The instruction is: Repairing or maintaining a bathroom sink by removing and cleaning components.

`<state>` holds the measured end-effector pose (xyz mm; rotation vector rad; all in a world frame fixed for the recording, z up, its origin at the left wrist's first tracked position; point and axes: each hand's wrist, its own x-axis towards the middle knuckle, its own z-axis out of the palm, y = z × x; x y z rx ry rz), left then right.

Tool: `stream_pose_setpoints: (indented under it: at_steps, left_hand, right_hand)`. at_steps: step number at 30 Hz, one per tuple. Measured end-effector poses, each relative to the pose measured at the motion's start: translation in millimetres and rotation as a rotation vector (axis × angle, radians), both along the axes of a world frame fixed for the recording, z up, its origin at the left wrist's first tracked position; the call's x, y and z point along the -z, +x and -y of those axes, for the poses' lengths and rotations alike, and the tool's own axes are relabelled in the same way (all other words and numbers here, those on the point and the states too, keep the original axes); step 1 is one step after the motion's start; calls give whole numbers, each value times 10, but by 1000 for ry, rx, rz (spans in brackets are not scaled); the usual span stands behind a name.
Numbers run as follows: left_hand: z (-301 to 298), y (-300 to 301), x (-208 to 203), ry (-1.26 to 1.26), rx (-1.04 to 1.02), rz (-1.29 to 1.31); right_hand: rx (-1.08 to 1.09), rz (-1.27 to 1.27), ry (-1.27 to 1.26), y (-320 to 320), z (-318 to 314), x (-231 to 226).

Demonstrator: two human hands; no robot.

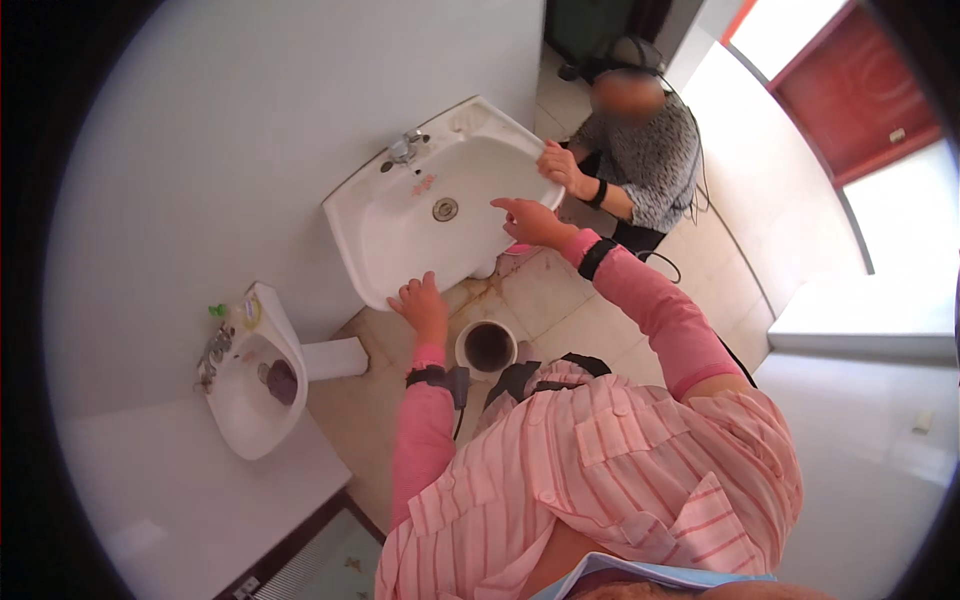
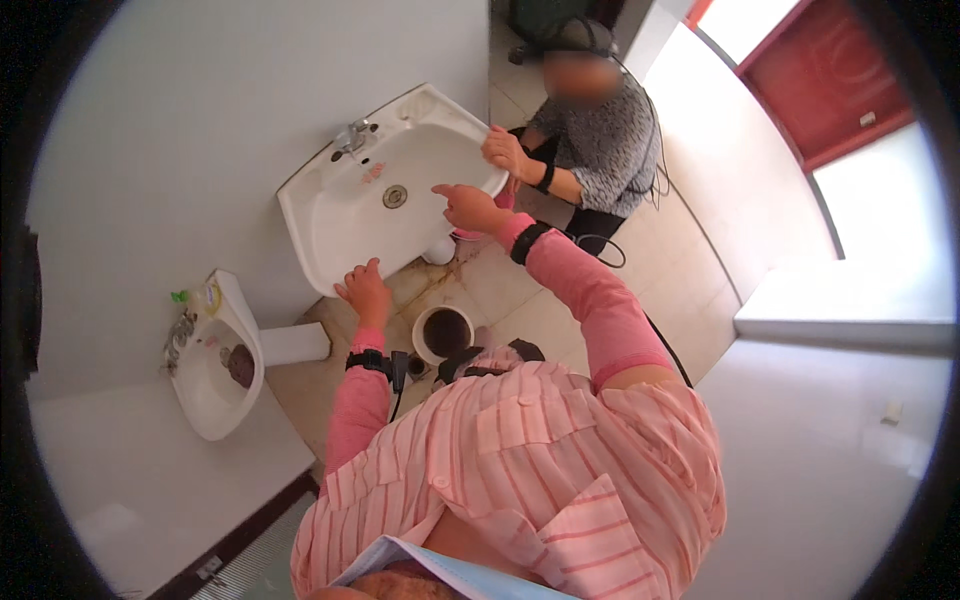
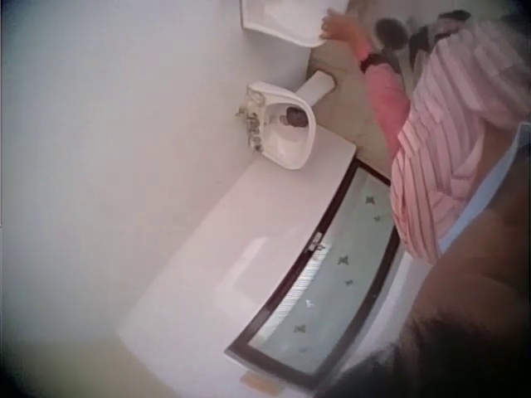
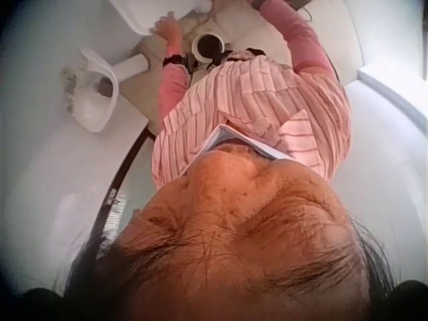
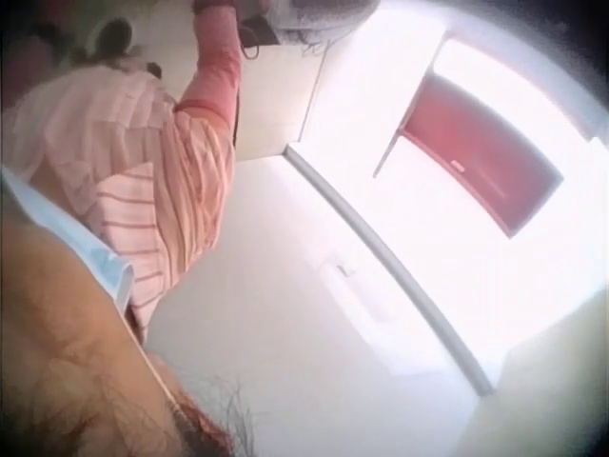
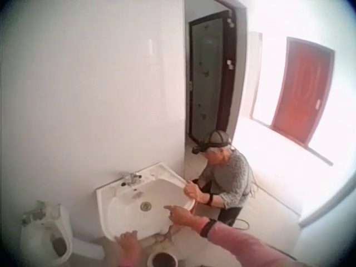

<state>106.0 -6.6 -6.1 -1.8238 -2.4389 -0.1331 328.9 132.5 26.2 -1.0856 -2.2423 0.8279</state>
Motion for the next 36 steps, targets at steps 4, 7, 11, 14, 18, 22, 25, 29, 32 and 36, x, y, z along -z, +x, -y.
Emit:
stream_pose_setpoints:
  at_steps: [4, 7, 11, 14, 18, 22, 25, 29, 32, 36]
  left_hand:
    - [-7, 27, 0, 19, -22, 32]
    - [-7, 3, 38, 113, -17, 23]
    - [-41, 58, -27, 113, -19, 29]
    - [-39, 93, -40, 44, -91, 80]
    - [-75, 118, -95, 64, -105, 76]
    - [-34, 106, -65, 65, -128, 83]
    - [-81, 119, -74, 52, -129, 98]
    - [-62, 135, -100, 75, -132, 121]
    - [-79, 131, -78, 123, -120, 102]
    - [-78, 143, -127, 136, -108, 112]
  right_hand:
    - [-143, 318, -107, -433, -444, 202]
    - [-271, 414, -127, -755, -789, 530]
    - [-346, 605, -242, -1056, -1086, 721]
    - [-374, 670, -308, -1177, -1152, 840]
    - [-401, 687, -242, -1258, -1222, 979]
    - [-407, 710, -119, -1343, -1234, 933]
    - [-413, 702, -76, -1364, -1303, 966]
    - [-342, 575, -137, -1379, -1270, 1005]
    - [-200, 490, -249, -1385, -1329, 1146]
    - [-256, 524, -214, -1316, -1433, 1129]
